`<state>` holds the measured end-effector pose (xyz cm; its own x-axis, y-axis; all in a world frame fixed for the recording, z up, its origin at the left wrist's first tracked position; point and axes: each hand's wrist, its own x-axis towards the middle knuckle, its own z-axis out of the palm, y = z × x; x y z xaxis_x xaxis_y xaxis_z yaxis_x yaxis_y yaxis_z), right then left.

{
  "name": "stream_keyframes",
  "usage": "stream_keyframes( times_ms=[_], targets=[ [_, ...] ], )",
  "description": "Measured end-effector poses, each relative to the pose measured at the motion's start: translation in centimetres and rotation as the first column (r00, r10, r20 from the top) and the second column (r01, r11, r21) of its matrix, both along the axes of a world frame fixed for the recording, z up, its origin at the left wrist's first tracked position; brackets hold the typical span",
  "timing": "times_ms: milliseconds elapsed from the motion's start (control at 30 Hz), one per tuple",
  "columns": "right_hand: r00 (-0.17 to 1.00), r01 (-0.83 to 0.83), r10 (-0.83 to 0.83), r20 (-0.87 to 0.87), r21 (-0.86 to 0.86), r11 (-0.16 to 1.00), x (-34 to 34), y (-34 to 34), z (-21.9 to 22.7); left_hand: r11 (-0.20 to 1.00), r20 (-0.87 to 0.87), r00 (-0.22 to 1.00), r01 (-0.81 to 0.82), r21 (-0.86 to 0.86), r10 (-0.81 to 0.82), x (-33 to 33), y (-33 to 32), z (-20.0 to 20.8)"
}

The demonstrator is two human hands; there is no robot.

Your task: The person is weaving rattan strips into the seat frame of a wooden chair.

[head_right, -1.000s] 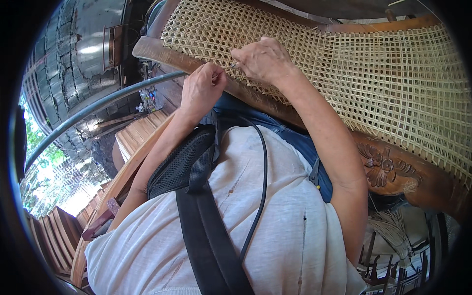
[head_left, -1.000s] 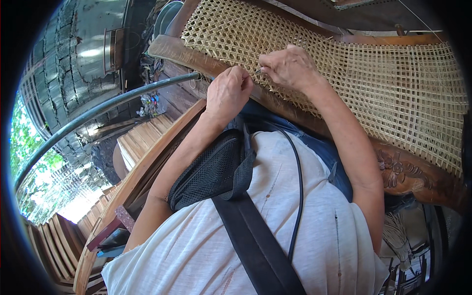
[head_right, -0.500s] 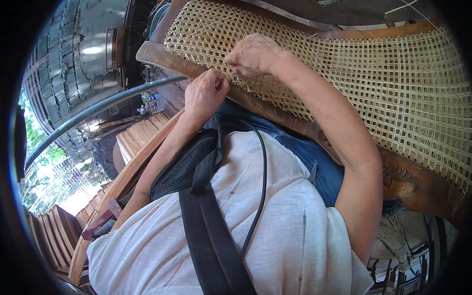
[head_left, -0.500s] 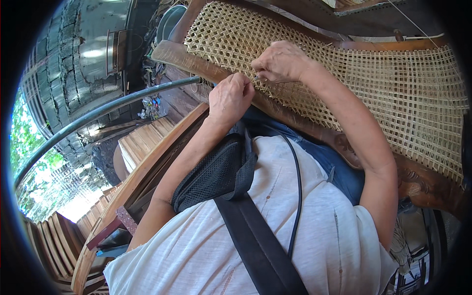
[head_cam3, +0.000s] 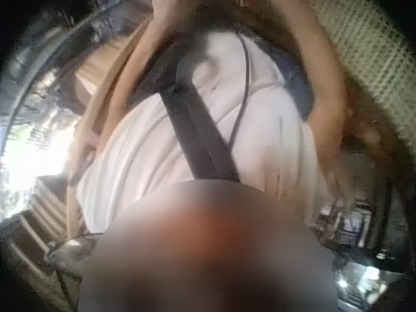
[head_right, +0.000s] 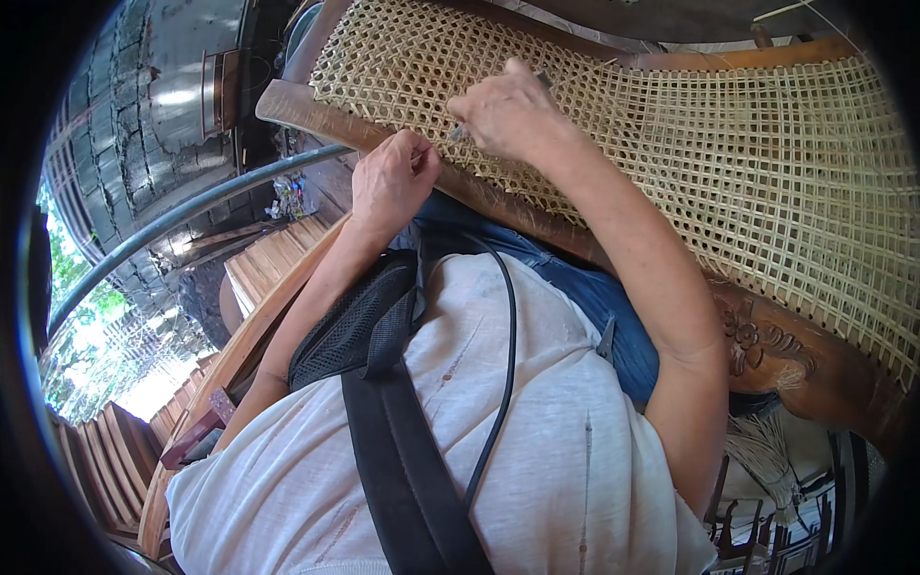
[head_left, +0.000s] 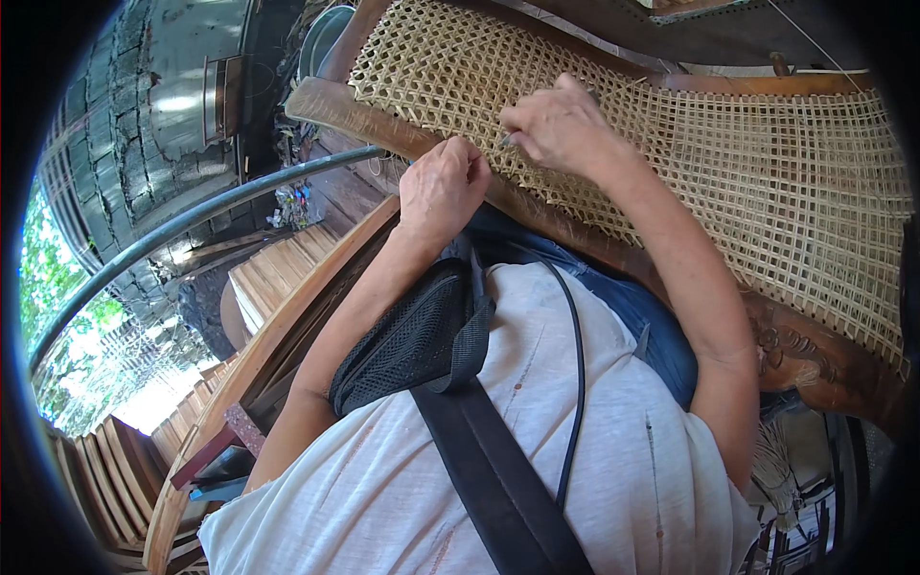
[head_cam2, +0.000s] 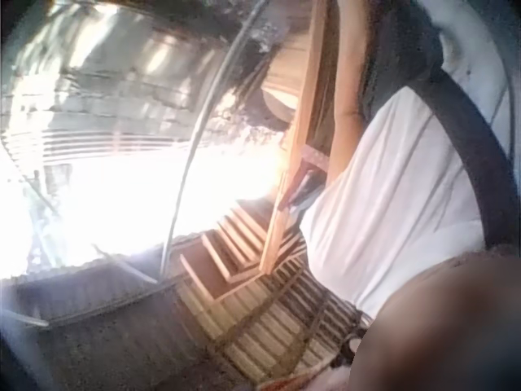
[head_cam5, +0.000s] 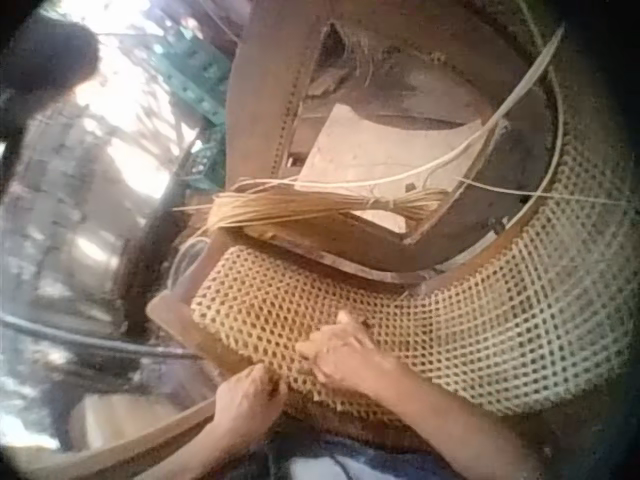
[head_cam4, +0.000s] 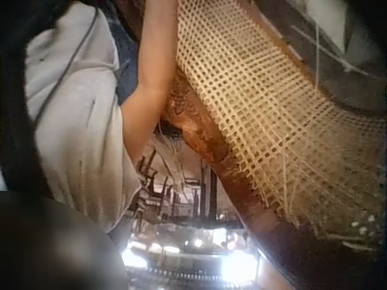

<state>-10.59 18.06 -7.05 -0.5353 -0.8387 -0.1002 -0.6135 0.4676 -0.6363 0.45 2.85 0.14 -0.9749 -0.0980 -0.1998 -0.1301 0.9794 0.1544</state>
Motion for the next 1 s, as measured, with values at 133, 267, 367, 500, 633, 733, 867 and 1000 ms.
stream_keyframes(
  times_ms=[133, 267, 367, 500, 633, 733, 867, 1000],
  targets=[
    [0.999, 0.043, -0.044, -0.005, -0.093, 0.995, 1.1, 0.2, -1.1, 1.0, 0.004, 1.0, -0.002, 0.018, 0.002, 0.0, -0.1, -0.1],
    [0.994, 0.078, -0.092, -0.063, -0.193, 0.978, 1.5, -0.4, -1.5, 1.0, -0.006, 1.0, 0.009, 0.013, -0.009, 0.0, -0.1, -0.1],
    [0.989, 0.017, -0.04, -0.143, -0.163, 0.987, 1.1, -0.5, -1.4, 1.0, -0.009, 1.0, 0.013, 0.011, -0.013, 0.0, -0.1, -0.1],
    [0.946, -0.064, -0.054, -0.32, -0.347, 0.936, 0.7, -0.7, -1.7, 1.0, 0.001, 1.0, 0.016, 0.005, -0.016, 0.0, 0.0, -0.2],
    [0.96, -0.179, 0.105, -0.259, -0.284, 0.942, -0.7, -1.5, -1.7, 1.0, -0.012, 1.0, 0.012, -0.012, -0.012, 0.2, -0.6, -0.5],
    [0.971, -0.235, 0.21, -0.118, -0.274, 0.932, -1.8, -1.6, -1.3, 0.999, -0.034, 0.999, 0.014, 0.038, -0.013, 0.4, -0.7, -0.4],
    [0.951, -0.282, 0.236, -0.202, -0.246, 0.927, -2.1, -2.0, -0.5, 0.998, -0.06, 0.998, 0.027, 0.049, -0.024, 0.1, -0.1, -0.2],
    [0.947, -0.313, 0.297, -0.127, -0.137, 0.94, -2.7, -2.2, 0.8, 0.997, 0.044, 0.999, -0.022, -0.077, 0.026, 0.1, 0.0, -0.2]
  ],
)
